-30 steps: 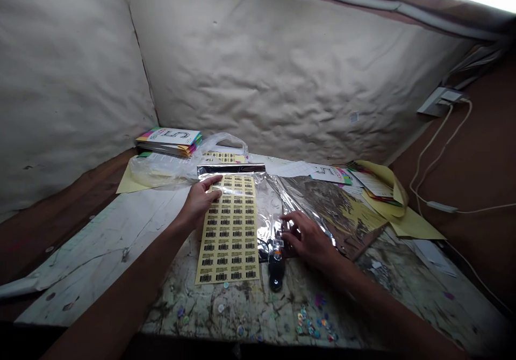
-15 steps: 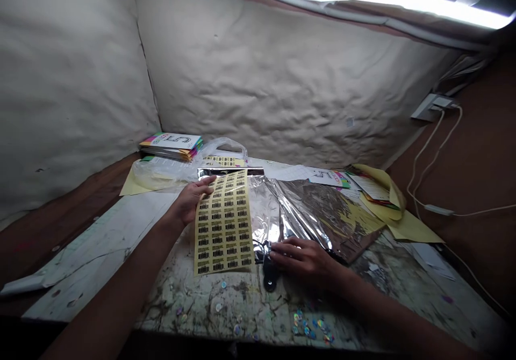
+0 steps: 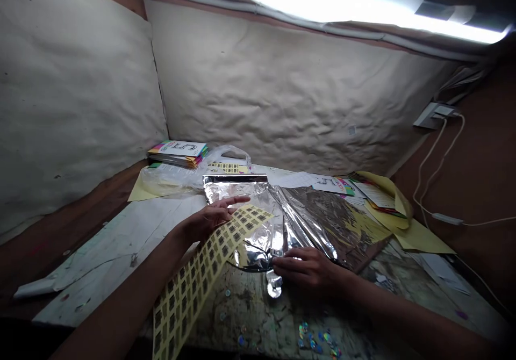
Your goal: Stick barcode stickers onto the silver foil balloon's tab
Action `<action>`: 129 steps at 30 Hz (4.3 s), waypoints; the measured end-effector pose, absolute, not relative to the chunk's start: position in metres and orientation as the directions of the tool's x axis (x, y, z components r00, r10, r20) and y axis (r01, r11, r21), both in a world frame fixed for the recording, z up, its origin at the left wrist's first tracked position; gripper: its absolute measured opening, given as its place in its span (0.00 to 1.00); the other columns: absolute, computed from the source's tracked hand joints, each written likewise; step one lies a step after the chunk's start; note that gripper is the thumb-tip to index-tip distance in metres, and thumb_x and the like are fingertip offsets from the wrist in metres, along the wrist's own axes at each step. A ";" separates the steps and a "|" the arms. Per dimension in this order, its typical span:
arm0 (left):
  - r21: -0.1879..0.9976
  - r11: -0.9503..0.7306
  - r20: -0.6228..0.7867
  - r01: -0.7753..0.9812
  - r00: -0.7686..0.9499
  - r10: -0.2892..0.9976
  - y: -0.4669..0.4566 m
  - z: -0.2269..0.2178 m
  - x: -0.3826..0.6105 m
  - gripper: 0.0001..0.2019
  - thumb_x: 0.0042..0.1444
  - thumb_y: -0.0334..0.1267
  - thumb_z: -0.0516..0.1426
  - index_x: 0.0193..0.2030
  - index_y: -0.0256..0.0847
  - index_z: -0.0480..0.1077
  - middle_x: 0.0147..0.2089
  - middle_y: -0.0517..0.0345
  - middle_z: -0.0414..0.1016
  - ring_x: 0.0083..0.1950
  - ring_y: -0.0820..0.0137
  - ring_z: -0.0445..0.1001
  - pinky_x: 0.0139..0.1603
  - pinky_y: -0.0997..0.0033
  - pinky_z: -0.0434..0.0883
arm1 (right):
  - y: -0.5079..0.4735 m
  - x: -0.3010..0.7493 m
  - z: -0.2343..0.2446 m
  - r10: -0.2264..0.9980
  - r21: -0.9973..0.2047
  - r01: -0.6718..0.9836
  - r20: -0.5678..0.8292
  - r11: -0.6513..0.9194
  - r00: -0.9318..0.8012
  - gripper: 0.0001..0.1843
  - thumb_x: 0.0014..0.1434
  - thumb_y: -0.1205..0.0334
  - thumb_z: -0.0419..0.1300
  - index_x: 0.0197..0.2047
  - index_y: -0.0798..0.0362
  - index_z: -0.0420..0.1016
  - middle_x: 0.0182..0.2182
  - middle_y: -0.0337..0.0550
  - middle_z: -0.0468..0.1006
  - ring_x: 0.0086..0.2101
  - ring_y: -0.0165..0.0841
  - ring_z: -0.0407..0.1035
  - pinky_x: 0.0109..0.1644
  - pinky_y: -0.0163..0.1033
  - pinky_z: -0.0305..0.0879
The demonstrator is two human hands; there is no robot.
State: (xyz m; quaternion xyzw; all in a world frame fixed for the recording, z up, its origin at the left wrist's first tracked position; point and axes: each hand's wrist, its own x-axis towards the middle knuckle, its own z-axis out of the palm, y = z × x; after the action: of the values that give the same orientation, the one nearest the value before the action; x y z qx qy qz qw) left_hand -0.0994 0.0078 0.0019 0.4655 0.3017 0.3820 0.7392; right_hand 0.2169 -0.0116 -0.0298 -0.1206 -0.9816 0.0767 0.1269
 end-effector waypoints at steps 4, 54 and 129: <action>0.956 0.252 -0.129 -0.151 0.556 0.821 0.001 0.006 -0.088 0.23 0.58 0.42 0.58 0.60 0.38 0.68 0.35 0.53 0.75 0.31 0.73 0.71 0.31 0.78 0.66 | -0.004 0.216 -0.040 0.386 -0.356 0.275 0.294 0.893 -0.875 0.12 0.66 0.65 0.51 0.43 0.50 0.76 0.40 0.46 0.80 0.37 0.35 0.73 0.39 0.40 0.67; 0.980 -0.010 0.033 -0.196 0.118 0.993 0.007 -0.013 -0.065 0.36 0.51 0.45 0.64 0.65 0.43 0.57 0.41 0.50 0.78 0.36 0.64 0.77 0.35 0.67 0.72 | 0.076 0.144 0.020 0.668 -0.961 0.211 -0.038 0.180 -0.743 0.34 0.50 0.56 0.70 0.58 0.54 0.66 0.37 0.42 0.78 0.36 0.34 0.73 0.41 0.39 0.70; 0.760 -0.334 0.420 0.558 -0.030 0.907 -0.005 -0.014 -0.057 0.15 0.61 0.31 0.50 0.50 0.46 0.72 0.47 0.53 0.66 0.43 0.66 0.72 0.40 0.68 0.71 | 0.048 0.097 0.009 0.498 -0.316 0.479 0.806 0.819 -0.320 0.04 0.58 0.67 0.59 0.32 0.53 0.75 0.35 0.46 0.76 0.36 0.37 0.70 0.39 0.41 0.68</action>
State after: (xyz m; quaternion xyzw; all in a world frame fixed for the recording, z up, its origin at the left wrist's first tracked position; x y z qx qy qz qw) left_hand -0.0567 -0.0049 -0.0137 0.6706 0.5460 0.4659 0.1874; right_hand 0.0965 0.0476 0.0089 -0.3008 -0.8125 0.0096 0.4993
